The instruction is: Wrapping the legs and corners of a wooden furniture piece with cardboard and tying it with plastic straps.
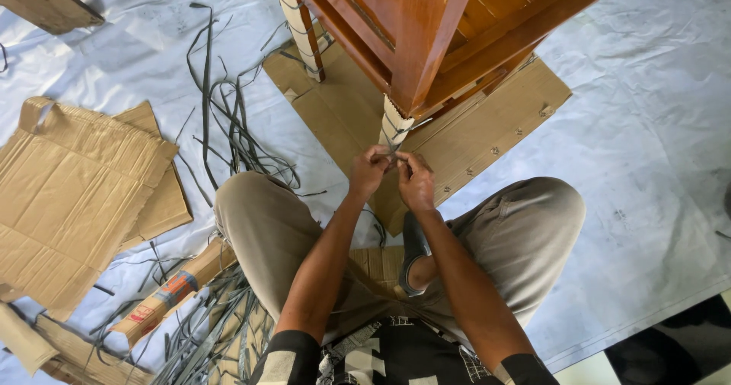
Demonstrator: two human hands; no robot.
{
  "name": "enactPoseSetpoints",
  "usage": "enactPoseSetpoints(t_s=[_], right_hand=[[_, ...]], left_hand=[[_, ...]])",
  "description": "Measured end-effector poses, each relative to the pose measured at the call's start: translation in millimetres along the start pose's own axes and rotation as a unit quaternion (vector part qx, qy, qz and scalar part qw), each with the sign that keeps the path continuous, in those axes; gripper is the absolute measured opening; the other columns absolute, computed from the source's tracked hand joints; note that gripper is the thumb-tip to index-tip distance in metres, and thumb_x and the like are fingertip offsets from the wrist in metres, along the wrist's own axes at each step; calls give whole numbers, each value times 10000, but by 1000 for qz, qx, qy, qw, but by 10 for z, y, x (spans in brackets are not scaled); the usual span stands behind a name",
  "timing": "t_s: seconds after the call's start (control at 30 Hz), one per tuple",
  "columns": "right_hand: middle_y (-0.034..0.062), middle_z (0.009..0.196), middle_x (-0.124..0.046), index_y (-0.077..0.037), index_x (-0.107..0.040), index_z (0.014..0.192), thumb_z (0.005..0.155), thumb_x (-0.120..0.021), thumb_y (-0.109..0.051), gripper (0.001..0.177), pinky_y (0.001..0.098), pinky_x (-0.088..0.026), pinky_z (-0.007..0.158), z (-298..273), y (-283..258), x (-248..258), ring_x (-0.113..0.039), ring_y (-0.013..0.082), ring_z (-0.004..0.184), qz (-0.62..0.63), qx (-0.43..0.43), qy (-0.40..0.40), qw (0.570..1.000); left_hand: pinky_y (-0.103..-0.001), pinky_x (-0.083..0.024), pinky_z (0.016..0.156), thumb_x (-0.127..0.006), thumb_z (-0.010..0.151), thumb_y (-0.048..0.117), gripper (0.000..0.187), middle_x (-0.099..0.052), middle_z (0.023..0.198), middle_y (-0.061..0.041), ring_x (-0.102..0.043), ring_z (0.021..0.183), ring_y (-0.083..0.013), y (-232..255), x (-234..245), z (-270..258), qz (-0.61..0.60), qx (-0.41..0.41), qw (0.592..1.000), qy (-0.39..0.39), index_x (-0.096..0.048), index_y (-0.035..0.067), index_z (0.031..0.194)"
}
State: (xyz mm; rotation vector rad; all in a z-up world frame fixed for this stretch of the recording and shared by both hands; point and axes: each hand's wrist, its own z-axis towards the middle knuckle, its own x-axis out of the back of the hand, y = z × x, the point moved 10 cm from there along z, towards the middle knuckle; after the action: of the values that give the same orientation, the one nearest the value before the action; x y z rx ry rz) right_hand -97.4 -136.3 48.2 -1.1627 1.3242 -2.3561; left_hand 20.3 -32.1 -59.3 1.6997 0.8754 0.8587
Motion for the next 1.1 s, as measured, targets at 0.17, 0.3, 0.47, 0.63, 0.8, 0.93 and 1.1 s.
enactPoseSetpoints(t_s=[0.17,0.3,0.47,0.63,0.8,0.93,1.1], right_hand=[[57,970,-764,-219,-781,1110,960,-673,-117,211,453,-578,855,-21,-52,-71,-733,323,950,-18,38,-10,999],[74,981,-772,-187,-772,1106,990,-680,-148,153,459,-578,865,39,-239,-79,-738,329,961,-7,60,-35,998],[111,909,-742,-151,-755,1114,1017,-656,-145,139,453,-579,802,174,-429,1,-737,352,905,-18,102,-55,993],[104,870,-719,-186,-739,1143,1026,-627,-154,165,459,-583,772,235,-312,-139,-736,339,878,-79,150,-86,982],[153,867,-692,-91,-724,1107,975,-630,-28,174,445,-574,774,172,-576,-64,-722,376,880,-36,170,-86,981],[127,860,-698,-87,-730,1050,963,-639,-21,142,430,-581,757,202,-613,-45,-726,358,853,-25,163,-79,983],[121,804,-646,-85,-684,958,968,-668,-91,20,438,-564,721,230,-390,-83,-708,346,827,-45,166,-55,984]], left_hand=[[-374,-626,676,-701,880,95,145,-768,823,-121,-746,736,-257,117,27,-78,52,-46,997,-28,-785,127,993],[-491,-607,733,-675,900,191,94,-774,858,-93,-744,836,-381,280,42,-143,213,-100,971,-41,-763,185,934],[-482,-629,759,-653,873,148,157,-781,886,-85,-747,847,-384,462,37,-196,298,-117,942,-101,-771,199,963],[-535,-604,838,-662,868,172,152,-782,940,-126,-736,918,-430,801,137,-246,301,-128,934,-146,-777,179,966],[-548,-584,806,-676,839,291,239,-759,933,-206,-721,865,-470,1049,450,-172,268,-133,946,-123,-758,107,968],[-509,-586,777,-672,899,267,210,-760,927,-184,-729,854,-438,1008,466,-126,230,-136,960,-89,-756,84,960],[-461,-559,797,-714,931,402,333,-733,934,-194,-709,893,-320,-52,158,377,1,-44,998,-45,-737,86,1033]])
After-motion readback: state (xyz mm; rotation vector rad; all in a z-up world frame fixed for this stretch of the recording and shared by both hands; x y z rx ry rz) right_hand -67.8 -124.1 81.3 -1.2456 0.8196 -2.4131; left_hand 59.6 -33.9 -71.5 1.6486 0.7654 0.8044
